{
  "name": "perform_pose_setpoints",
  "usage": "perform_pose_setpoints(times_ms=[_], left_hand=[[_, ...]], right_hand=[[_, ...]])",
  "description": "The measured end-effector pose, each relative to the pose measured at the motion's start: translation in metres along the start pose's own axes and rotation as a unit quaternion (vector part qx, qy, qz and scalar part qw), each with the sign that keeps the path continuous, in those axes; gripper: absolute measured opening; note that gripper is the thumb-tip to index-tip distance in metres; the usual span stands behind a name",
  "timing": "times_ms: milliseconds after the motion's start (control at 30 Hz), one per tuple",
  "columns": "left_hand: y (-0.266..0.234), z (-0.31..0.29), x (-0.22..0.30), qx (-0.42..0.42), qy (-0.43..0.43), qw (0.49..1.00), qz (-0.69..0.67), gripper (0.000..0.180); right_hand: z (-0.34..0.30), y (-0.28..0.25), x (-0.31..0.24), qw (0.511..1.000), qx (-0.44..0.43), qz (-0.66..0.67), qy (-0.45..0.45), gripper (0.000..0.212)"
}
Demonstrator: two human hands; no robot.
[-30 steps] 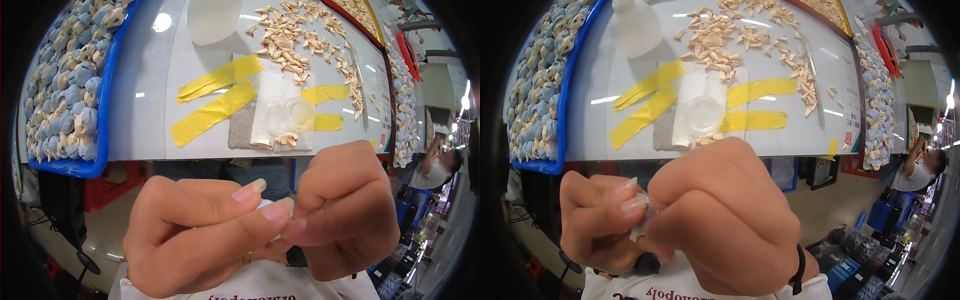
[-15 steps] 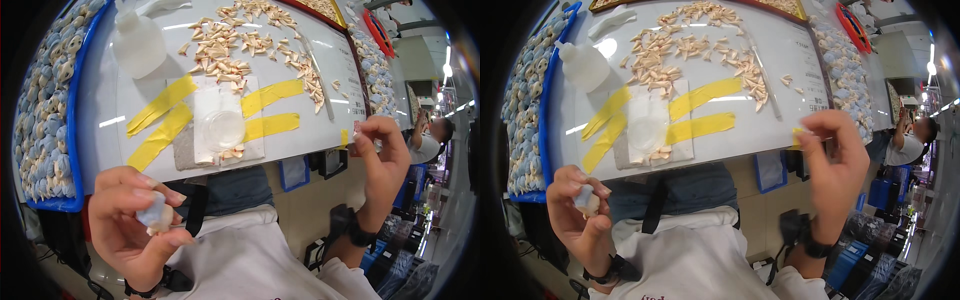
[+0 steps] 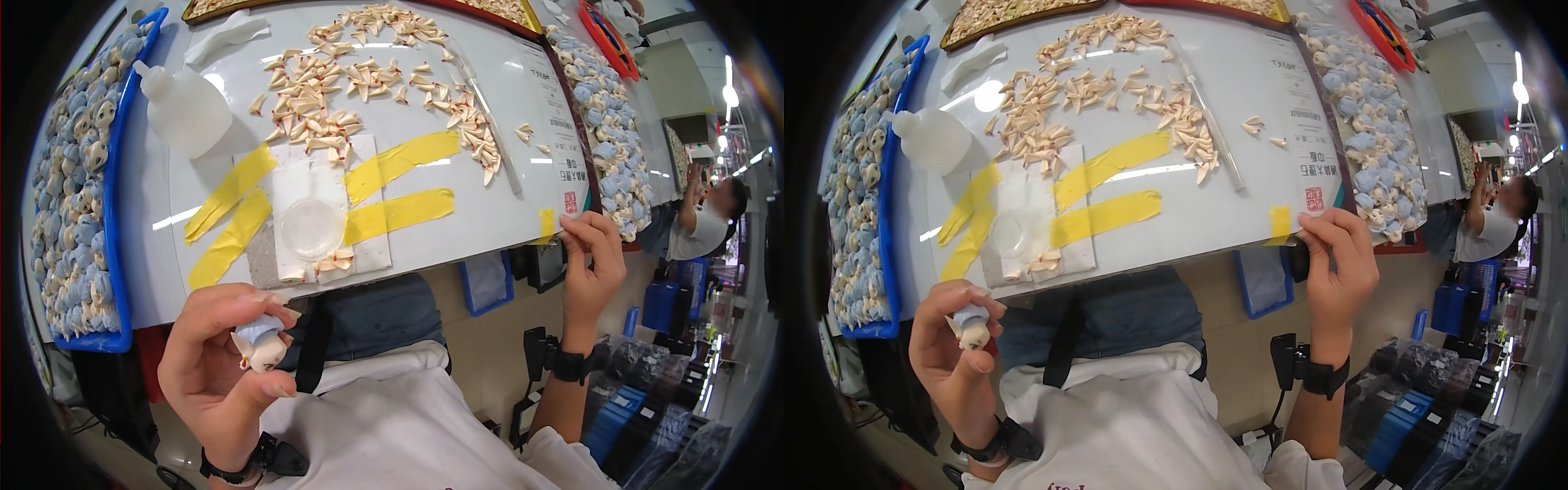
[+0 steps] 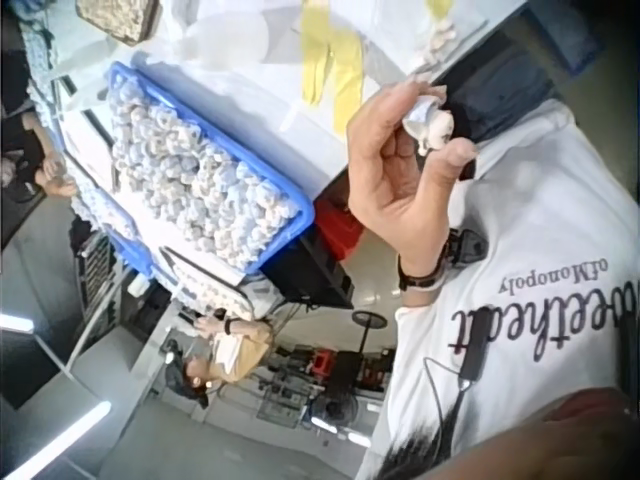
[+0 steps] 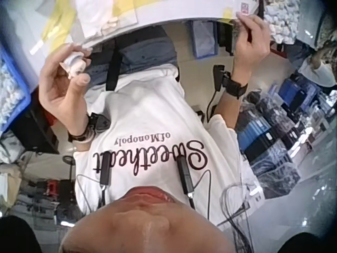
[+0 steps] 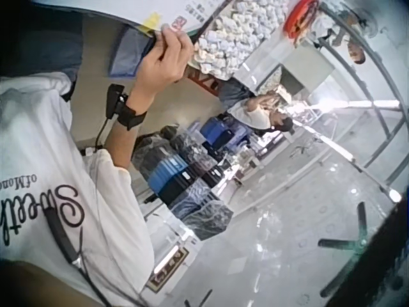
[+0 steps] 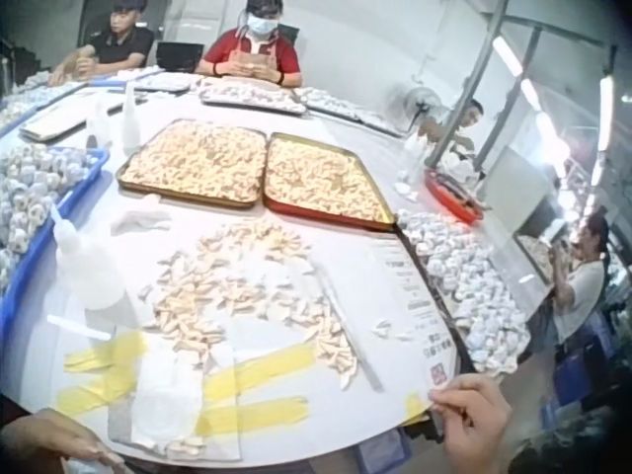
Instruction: The person assembles small doll heads by attaching tiny white components to the sides of the heads. They repeatedly pick up a head from a blue tray, attach the parts by hand, and place the finished head into a red tray.
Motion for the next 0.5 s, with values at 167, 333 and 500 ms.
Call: perform_pose_setpoints(times_ms=[167, 333, 500], left_hand=[[0.0, -0.003, 0.001, -0.007, -0.014, 1.0, -0.011, 0.053], [-0.003, -0.003, -0.001, 0.005, -0.014, 1.0, -0.011, 0.052], [-0.004, -0.002, -0.001, 0.013, -0.025, 0.999, -0.015, 0.05]], right_hand=[[0.007, -0.003, 0.002, 0.999, -0.033, 0.033, -0.02, 0.013], [0.026, -0.007, 0.004, 0.985, -0.136, 0.103, 0.026, 0.014], [0.046, -0.01, 0.008, 0.947, -0.286, 0.118, 0.088, 0.012]])
Point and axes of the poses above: each hand's wrist, its own z-axis towards the middle knuckle, its own y-axis out of the palm, x = y × z, the point moved 3 cm from there along z, towards the middle knuckle, and after that the axes turned 1 degree about x, right-handed, at the moved point
